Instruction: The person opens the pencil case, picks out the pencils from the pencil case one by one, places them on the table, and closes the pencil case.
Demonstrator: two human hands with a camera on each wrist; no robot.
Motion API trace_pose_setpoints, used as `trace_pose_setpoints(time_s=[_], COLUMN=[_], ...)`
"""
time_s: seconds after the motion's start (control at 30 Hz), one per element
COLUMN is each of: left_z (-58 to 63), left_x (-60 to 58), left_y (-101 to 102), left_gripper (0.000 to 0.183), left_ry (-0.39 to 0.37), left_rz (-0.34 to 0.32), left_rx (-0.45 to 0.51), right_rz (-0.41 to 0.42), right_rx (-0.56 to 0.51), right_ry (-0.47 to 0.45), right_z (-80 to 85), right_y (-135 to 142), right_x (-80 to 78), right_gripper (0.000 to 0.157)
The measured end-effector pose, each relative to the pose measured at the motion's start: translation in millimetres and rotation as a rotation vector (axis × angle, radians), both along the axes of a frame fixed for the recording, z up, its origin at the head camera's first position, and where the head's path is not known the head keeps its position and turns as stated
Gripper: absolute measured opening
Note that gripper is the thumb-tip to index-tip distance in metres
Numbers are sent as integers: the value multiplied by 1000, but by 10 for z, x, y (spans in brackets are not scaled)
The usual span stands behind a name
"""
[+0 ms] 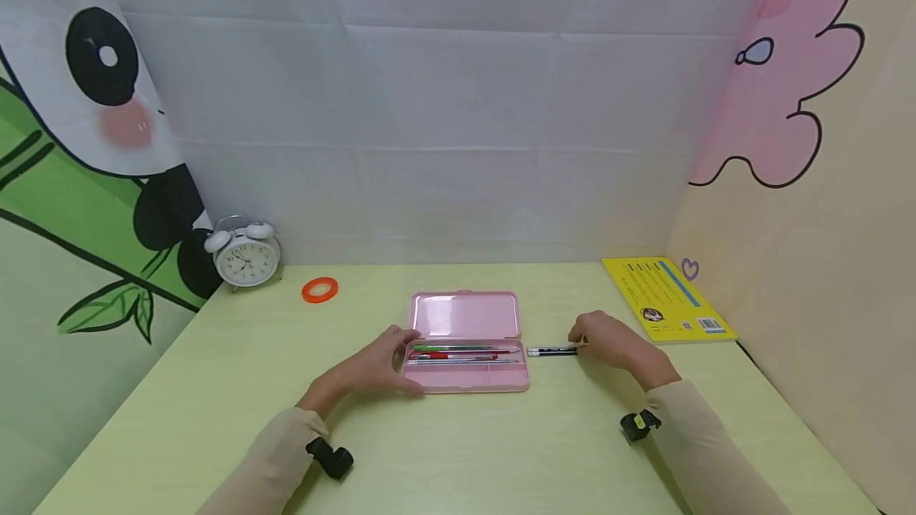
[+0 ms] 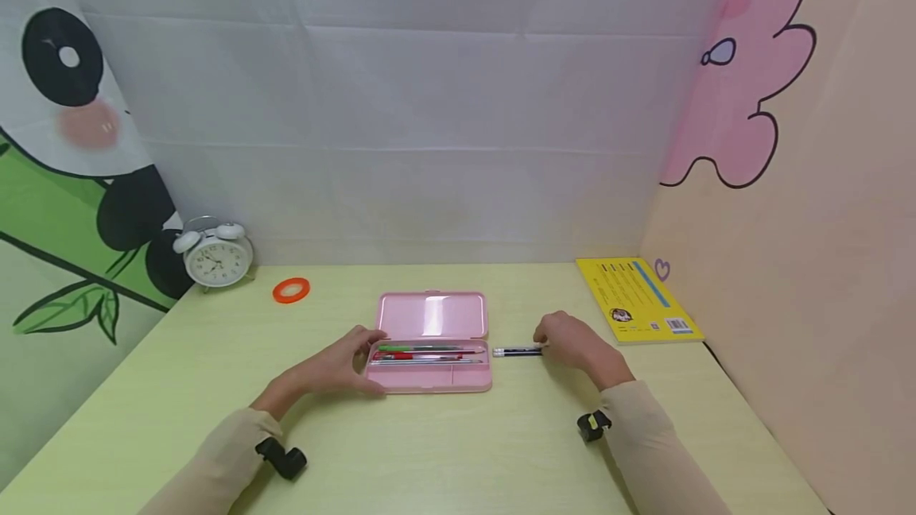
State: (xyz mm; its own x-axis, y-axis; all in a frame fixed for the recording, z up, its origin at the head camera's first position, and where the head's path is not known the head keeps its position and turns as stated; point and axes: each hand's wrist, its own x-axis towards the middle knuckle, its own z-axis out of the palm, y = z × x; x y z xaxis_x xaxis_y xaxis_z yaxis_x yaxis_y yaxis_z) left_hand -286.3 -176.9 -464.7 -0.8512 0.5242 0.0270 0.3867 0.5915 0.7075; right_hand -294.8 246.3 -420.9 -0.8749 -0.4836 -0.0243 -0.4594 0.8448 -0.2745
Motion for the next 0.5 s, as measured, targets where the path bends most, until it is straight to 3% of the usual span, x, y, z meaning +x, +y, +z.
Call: trace_pose_setpoints(time_s=[0.27,0.5], left_z=[1,11], left_x=[1,2], left_y=[-1,4], left_gripper=[95,95], left_ry=[13,14], left_rz=[-20,-18], left_rx=[13,11], right_rz=[-5,87], right_rx=[-24,-92], right_ry=[-7,21], right_z=[45,102], right_y=[-71,-282], right_x=[-25,-43], right_gripper=[17,18])
